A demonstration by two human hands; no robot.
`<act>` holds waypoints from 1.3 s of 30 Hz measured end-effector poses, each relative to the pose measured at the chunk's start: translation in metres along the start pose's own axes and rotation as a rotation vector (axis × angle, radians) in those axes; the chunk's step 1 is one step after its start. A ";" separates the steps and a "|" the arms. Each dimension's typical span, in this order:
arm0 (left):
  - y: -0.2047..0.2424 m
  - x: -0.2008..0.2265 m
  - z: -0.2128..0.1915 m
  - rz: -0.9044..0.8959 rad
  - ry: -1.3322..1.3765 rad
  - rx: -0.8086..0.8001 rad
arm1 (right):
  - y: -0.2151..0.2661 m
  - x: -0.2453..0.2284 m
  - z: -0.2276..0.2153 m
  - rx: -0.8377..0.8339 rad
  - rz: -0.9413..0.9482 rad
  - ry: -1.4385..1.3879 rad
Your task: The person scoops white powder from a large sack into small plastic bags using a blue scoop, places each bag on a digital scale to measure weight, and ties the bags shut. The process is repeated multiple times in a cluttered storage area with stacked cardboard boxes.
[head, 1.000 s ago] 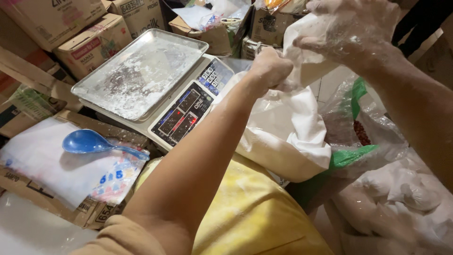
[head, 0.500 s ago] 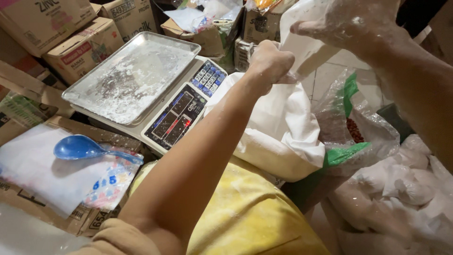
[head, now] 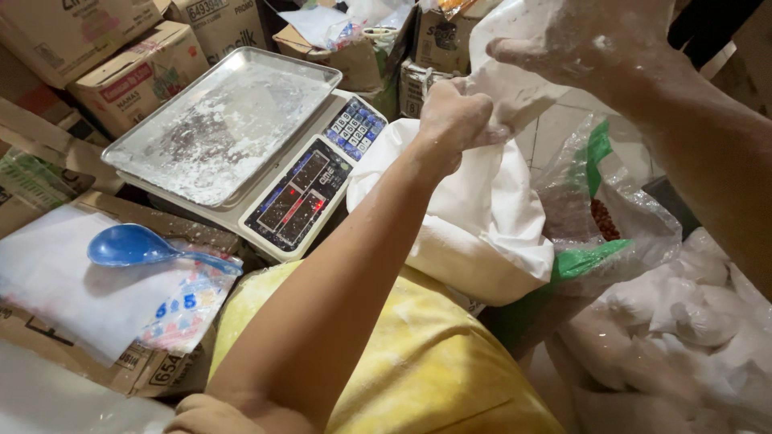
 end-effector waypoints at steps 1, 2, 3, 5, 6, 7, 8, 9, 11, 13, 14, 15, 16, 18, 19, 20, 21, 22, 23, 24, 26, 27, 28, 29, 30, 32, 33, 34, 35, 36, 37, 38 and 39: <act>0.001 -0.001 0.000 -0.003 0.008 -0.006 | 0.000 -0.001 0.001 -0.005 0.003 -0.005; 0.002 -0.001 -0.003 0.003 -0.014 0.011 | 0.001 -0.001 0.002 -0.013 0.007 -0.007; 0.002 0.001 -0.004 0.013 -0.036 0.027 | 0.001 0.000 0.002 -0.015 0.010 -0.010; 0.003 0.004 -0.007 0.029 -0.037 0.031 | 0.001 -0.001 0.003 -0.023 0.014 -0.013; 0.004 0.006 -0.007 0.035 -0.016 0.020 | 0.001 -0.002 0.003 -0.027 0.017 -0.018; 0.004 0.008 -0.006 0.045 0.005 0.006 | 0.000 -0.001 0.003 -0.031 0.020 -0.019; 0.004 0.009 -0.004 0.040 0.023 -0.016 | 0.000 -0.001 0.002 -0.033 0.023 -0.021; 0.006 0.008 -0.004 0.032 0.042 -0.036 | 0.000 -0.003 0.002 -0.039 0.023 -0.023; 0.008 0.007 -0.004 0.015 0.033 -0.028 | -0.001 -0.003 0.001 -0.050 0.032 -0.028; 0.010 0.004 -0.009 -0.008 -0.021 0.029 | -0.001 -0.003 0.000 -0.061 0.043 -0.038; 0.011 0.001 -0.011 -0.023 -0.032 0.042 | -0.001 -0.003 0.000 -0.070 0.048 -0.042; 0.011 0.000 -0.012 -0.035 -0.041 0.054 | -0.001 -0.002 -0.002 -0.075 0.055 -0.044; 0.011 -0.001 -0.013 -0.047 -0.051 0.065 | -0.001 -0.001 -0.003 -0.082 0.063 -0.046; 0.013 0.002 -0.014 0.011 0.006 0.030 | 0.000 -0.003 -0.004 -0.103 0.075 -0.060; 0.012 0.005 -0.013 0.045 0.035 0.010 | -0.001 -0.002 -0.006 -0.110 0.084 -0.065; 0.010 0.006 -0.013 0.052 0.014 0.005 | -0.002 -0.001 -0.008 -0.117 0.092 -0.072; 0.010 0.005 -0.015 0.053 -0.008 0.004 | 0.000 -0.002 -0.008 -0.128 0.100 -0.082; 0.010 0.004 -0.018 0.055 -0.031 0.003 | 0.002 -0.003 -0.008 -0.141 0.108 -0.090; 0.008 0.003 -0.021 0.028 -0.051 0.023 | 0.002 -0.001 -0.011 -0.150 0.122 -0.099; 0.005 0.002 -0.024 0.002 -0.072 0.043 | 0.002 0.001 -0.014 -0.156 0.134 -0.109; 0.004 -0.003 -0.029 -0.017 -0.076 0.046 | 0.010 0.005 -0.011 -0.196 0.171 -0.137; 0.003 0.002 -0.030 0.013 -0.059 0.026 | 0.011 0.007 -0.013 -0.208 0.191 -0.150; 0.002 0.007 -0.031 0.042 -0.043 0.007 | 0.011 0.010 -0.014 -0.222 0.211 -0.165; 0.000 0.006 -0.035 0.009 -0.039 0.017 | 0.016 0.013 -0.012 -0.248 0.239 -0.183; -0.002 0.006 -0.041 -0.025 -0.036 0.027 | 0.020 0.018 -0.009 -0.272 0.266 -0.200; -0.001 0.013 -0.050 -0.049 -0.049 0.035 | 0.030 0.017 0.002 -0.335 0.297 -0.242; 0.000 0.016 -0.052 -0.046 -0.064 0.029 | 0.036 0.012 0.011 -0.367 0.291 -0.260; 0.002 0.020 -0.054 -0.043 -0.080 0.023 | 0.044 0.005 0.024 -0.399 0.279 -0.268; 0.005 0.023 -0.059 -0.046 -0.087 0.033 | 0.053 -0.006 0.037 -0.413 0.235 -0.267; 0.008 0.027 -0.064 -0.048 -0.095 0.043 | 0.063 -0.018 0.052 -0.430 0.178 -0.256; 0.011 0.029 -0.069 -0.052 -0.101 0.056 | 0.071 -0.030 0.068 -0.448 0.118 -0.245; 0.013 0.034 -0.072 -0.035 -0.082 0.045 | 0.081 -0.038 0.085 -0.472 0.075 -0.206; 0.015 0.038 -0.074 -0.019 -0.063 0.033 | 0.090 -0.046 0.101 -0.495 0.032 -0.166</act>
Point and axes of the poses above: each hand's wrist, its own y-axis away from the middle knuckle, its own z-axis out of the palm, x = y × z, the point moved 10 cm from there along -y, towards the middle knuckle, and after that the axes turned 1 degree about -x, right-handed, at the moved point
